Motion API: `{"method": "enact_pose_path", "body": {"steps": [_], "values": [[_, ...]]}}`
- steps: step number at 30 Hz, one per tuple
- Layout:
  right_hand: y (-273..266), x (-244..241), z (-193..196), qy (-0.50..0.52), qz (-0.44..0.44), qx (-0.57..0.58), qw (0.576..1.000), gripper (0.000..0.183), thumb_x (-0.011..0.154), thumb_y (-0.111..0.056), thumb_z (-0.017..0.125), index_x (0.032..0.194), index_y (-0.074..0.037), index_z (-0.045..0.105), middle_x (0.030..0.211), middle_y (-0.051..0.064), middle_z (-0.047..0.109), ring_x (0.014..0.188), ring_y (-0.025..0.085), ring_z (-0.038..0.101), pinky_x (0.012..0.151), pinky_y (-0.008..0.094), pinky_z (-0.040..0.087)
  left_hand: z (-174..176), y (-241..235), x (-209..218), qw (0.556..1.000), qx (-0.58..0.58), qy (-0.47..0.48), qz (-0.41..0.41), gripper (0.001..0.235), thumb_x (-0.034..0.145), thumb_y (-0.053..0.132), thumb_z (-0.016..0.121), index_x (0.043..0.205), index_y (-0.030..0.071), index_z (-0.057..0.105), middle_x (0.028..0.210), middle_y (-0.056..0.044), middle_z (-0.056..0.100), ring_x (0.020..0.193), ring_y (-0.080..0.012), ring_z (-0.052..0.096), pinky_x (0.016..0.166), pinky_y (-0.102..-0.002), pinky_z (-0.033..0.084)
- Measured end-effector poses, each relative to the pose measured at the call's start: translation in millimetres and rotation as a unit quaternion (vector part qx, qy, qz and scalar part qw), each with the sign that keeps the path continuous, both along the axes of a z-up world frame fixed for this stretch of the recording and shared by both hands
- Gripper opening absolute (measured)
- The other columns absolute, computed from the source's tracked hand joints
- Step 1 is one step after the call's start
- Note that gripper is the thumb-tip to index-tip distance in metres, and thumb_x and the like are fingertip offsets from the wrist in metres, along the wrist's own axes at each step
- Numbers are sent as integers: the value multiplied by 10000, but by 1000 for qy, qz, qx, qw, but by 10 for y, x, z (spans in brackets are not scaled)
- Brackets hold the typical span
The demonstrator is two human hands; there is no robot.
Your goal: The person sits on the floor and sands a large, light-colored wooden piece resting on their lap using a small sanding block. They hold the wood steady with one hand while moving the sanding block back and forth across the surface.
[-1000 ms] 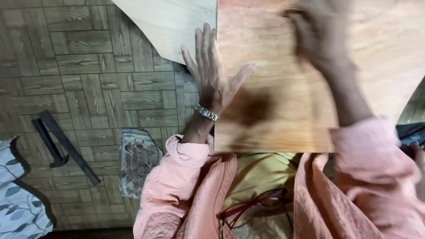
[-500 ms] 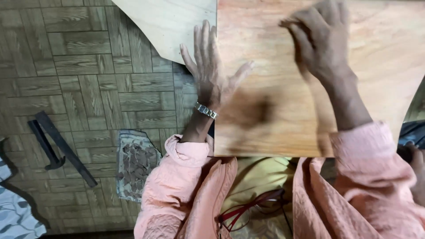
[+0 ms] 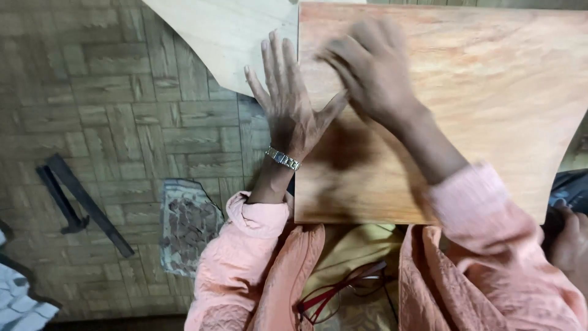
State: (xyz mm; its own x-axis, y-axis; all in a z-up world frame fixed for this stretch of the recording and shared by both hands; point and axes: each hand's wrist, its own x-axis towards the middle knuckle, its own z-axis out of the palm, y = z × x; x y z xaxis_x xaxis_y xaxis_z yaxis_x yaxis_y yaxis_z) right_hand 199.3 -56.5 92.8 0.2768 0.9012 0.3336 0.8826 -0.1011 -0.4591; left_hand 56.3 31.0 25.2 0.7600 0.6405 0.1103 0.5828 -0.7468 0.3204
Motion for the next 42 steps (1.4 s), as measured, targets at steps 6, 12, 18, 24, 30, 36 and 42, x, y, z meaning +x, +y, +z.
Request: {"method": "enact_pose_path", "body": {"steps": [6, 12, 18, 24, 30, 36, 42], "values": [[-425, -95, -3, -17, -51, -22, 998, 148, 1145, -168, 649, 1161, -97, 778, 1039, 91, 598, 991, 264, 506, 922, 380, 309, -2, 33, 2, 998, -65, -12, -12, 1328, 791, 996, 442, 1667, 45, 137, 1766, -171, 135, 1693, -323, 167, 1378, -664, 105], [188, -232, -161, -12, -23, -18, 1000, 143, 1073, -278, 631, 1147, -193, 719, 1062, 25, 552, 928, 263, 412, 760, 412, 368, -44, 58, 16, 995, -88, -19, 32, 1359, 818, 886, 614, 1658, -18, 46, 1757, -234, 26, 1688, -391, 57, 1411, -569, 71], [-416, 130, -162, 523, -120, -30, 843, 161, 1021, -85, 590, 1058, -35, 739, 1062, 53, 704, 980, 132, 629, 828, 202, 422, 109, 111, 63, 997, -55, 59, 18, 1374, 732, 1043, 367, 1688, 90, 109, 1786, -142, 117, 1705, -339, 125, 1389, -622, 82], [-1207, 624, -19, -10, -99, -97, 990, 109, 1223, -98, 723, 1265, -26, 793, 1201, 84, 725, 1126, 304, 543, 1061, 455, 309, 275, 159, 96, 993, -41, 113, -19, 1214, 838, 1026, 499, 1666, 173, 254, 1743, 4, 235, 1632, -376, 138, 1291, -630, 20], [250, 333, -294, -49, 1, 35, 998, 195, 1157, -189, 744, 1017, -56, 720, 937, 102, 612, 863, 299, 514, 847, 422, 383, 313, 139, 79, 987, -4, 159, -35, 1270, 913, 1078, 570, 1667, 128, 193, 1761, -7, 214, 1639, -396, 129, 1322, -636, 57], [374, 355, -267, -42, 2, -32, 999, 158, 1176, -273, 621, 1159, -159, 729, 1015, 85, 594, 942, 316, 505, 880, 454, 374, 258, 171, 175, 973, 41, 226, -30, 1385, 892, 1224, 528, 1687, 157, 143, 1762, -39, 137, 1617, -424, 117, 1302, -633, 125], [-1124, 824, -27, -28, -94, -78, 992, 85, 1274, -32, 768, 1223, 30, 796, 1214, 166, 748, 1104, 355, 541, 1087, 487, 345, 303, 203, 205, 990, 16, 141, -19, 1234, 872, 1084, 503, 1645, 152, 270, 1731, -35, 248, 1629, -396, 167, 1334, -604, 68]]}}
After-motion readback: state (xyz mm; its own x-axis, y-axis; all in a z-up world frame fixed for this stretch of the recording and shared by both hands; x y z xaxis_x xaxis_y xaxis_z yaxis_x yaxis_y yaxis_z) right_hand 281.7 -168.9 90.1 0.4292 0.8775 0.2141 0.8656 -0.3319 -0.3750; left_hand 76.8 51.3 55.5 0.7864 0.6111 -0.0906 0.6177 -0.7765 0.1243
